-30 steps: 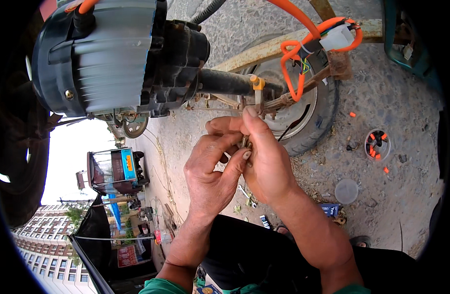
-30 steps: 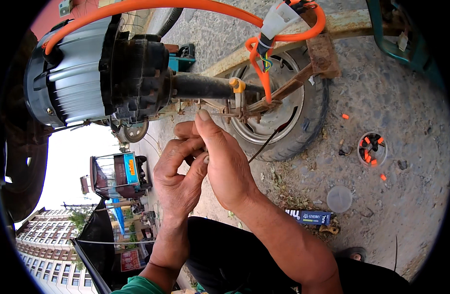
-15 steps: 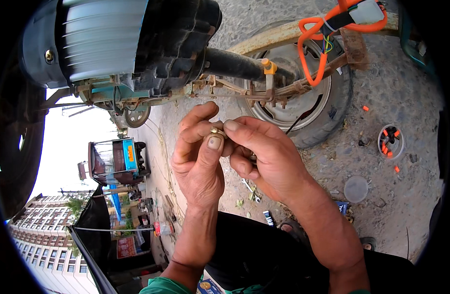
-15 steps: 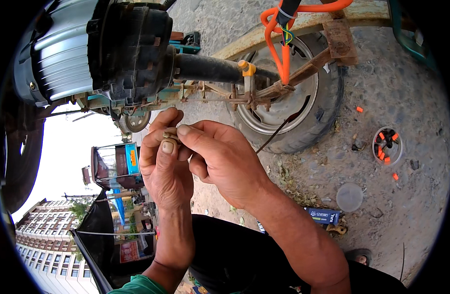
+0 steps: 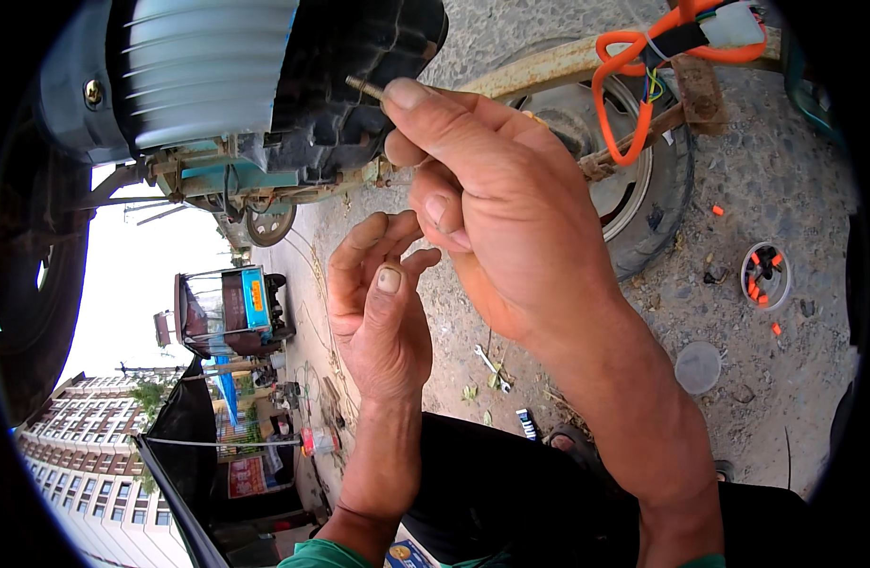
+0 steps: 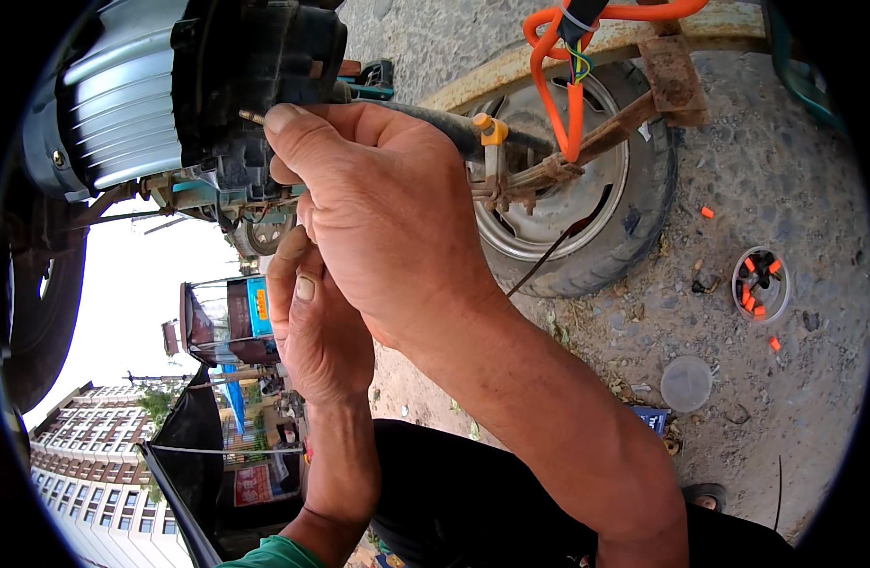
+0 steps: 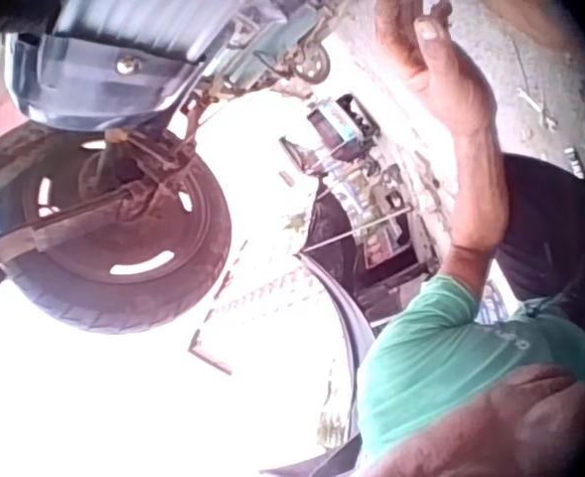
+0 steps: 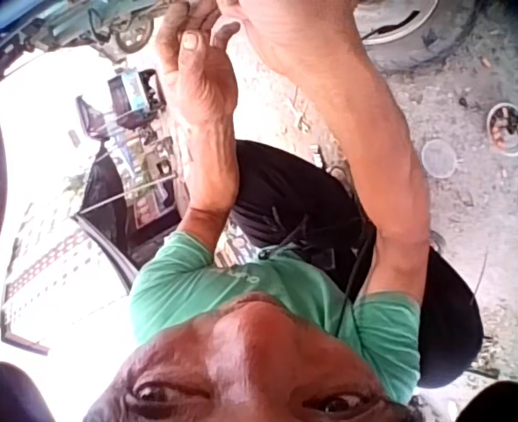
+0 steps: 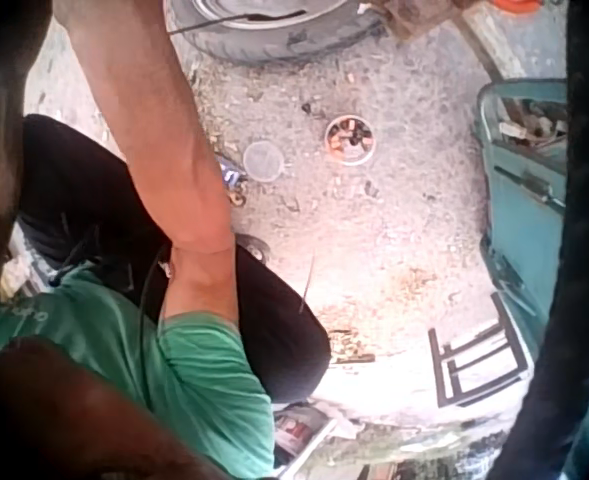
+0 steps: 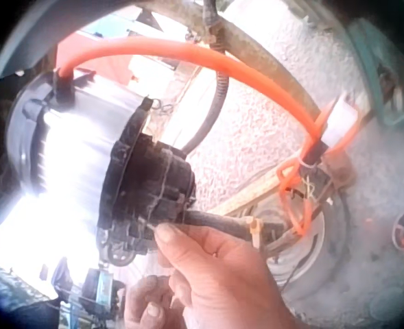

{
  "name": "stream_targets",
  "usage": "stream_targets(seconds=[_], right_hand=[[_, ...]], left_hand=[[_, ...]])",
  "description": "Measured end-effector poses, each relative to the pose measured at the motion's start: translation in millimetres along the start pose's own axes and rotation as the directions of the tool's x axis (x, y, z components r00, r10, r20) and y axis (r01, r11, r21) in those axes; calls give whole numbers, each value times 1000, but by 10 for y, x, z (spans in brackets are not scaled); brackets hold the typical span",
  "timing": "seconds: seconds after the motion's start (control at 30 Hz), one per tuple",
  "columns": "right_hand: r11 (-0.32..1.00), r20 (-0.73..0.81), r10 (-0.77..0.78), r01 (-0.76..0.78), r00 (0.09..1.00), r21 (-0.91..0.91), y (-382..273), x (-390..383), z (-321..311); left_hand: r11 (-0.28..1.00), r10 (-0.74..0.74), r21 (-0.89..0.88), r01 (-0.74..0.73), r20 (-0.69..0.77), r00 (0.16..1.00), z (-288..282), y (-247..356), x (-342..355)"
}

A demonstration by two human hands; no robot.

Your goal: The person opens a small container of screws and picks several out. They then insert and tighten screws by hand into the casing of a motor attached to a vehicle's wheel hub.

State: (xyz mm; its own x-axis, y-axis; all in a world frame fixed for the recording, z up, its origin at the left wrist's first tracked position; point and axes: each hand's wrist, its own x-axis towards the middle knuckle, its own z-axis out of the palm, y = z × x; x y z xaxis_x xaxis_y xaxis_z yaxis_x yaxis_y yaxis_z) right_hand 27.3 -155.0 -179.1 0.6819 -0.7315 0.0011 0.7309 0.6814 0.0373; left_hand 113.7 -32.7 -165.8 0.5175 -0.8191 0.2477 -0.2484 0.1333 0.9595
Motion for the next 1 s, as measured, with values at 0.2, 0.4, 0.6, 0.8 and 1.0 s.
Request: stream_targets(seconds=[0.2, 0.4, 0.6, 0.8, 1.0], right_hand=[[984, -26, -53, 48, 998, -174, 12, 75, 72], [998, -9, -53, 53, 999, -41, 35, 156, 94], [999, -52, 21, -23, 998, -32, 56, 129, 194], [999, -29, -28, 27, 999, -43, 133, 196, 188], [985, 7, -95, 95, 995, -144, 145, 205, 145]], left_hand=[[999, -26, -19, 27, 29, 999, -17, 1, -73], [998, -61, -5, 61, 59, 996, -51, -19, -107], [990, -118, -70, 121, 41, 992, -65, -52, -171], [983, -159, -83, 162, 44, 986, -96, -75, -232], [983, -182, -20, 184, 83, 980, -138, -92, -240]])
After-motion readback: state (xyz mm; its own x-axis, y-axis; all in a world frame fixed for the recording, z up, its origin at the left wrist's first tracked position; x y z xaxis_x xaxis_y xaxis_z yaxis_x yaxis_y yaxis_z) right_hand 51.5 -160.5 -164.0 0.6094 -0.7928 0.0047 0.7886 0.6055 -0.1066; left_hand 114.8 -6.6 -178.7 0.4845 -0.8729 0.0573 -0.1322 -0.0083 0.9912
